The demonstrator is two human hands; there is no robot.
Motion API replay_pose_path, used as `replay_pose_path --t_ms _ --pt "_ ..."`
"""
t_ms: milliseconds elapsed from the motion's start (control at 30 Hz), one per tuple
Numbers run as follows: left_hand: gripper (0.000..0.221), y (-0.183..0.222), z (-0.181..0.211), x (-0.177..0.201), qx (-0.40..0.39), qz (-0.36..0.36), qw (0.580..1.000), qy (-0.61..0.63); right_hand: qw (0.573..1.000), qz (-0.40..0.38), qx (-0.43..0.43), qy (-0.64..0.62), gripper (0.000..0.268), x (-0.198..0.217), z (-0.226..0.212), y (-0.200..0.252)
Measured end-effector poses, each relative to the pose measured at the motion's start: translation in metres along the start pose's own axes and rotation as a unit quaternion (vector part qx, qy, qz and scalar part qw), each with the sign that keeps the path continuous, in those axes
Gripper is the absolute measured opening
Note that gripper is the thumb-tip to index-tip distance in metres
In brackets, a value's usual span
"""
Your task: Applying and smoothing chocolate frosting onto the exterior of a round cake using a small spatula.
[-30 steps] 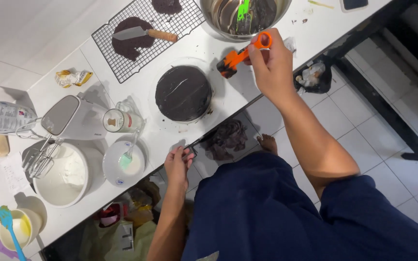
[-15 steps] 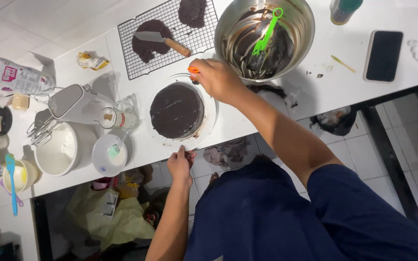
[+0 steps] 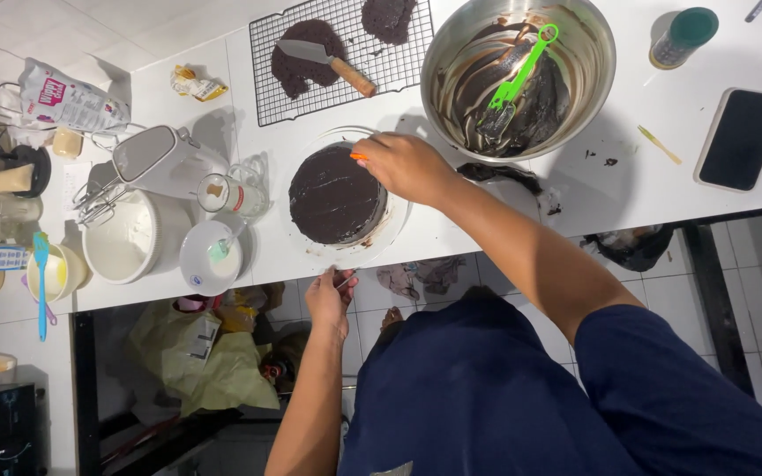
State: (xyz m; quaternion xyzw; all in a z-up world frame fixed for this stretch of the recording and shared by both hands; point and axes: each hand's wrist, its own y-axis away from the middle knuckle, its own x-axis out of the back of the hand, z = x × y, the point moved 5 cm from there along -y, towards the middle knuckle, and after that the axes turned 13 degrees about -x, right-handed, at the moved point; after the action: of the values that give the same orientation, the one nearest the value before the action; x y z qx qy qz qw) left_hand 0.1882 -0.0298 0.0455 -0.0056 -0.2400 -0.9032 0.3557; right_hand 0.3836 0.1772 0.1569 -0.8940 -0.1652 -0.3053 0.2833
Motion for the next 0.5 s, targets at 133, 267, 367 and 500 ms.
replay_pose_path --t_ms 133,267,367,500 --pt "0.028 -0.009 -0.009 0.01 0.006 -0.001 1.0 0.009 0.991 0.097 0.04 0.087 0.01 0.0 -0.026 0.033" --pt "0.031 -0.024 -0.027 0.019 0.011 -0.013 1.0 0.011 0.984 0.137 0.042 0.108 0.013 -0.035 -0.039 0.068" --pt "0.03 -0.028 -0.035 0.022 0.017 -0.02 1.0 0.014 0.963 0.195 0.045 0.18 0.008 -0.055 -0.056 0.091" --pt "0.032 -0.024 -0.034 0.022 0.017 -0.024 1.0 0.01 0.966 0.192 0.017 0.171 0.011 -0.045 -0.093 0.107"
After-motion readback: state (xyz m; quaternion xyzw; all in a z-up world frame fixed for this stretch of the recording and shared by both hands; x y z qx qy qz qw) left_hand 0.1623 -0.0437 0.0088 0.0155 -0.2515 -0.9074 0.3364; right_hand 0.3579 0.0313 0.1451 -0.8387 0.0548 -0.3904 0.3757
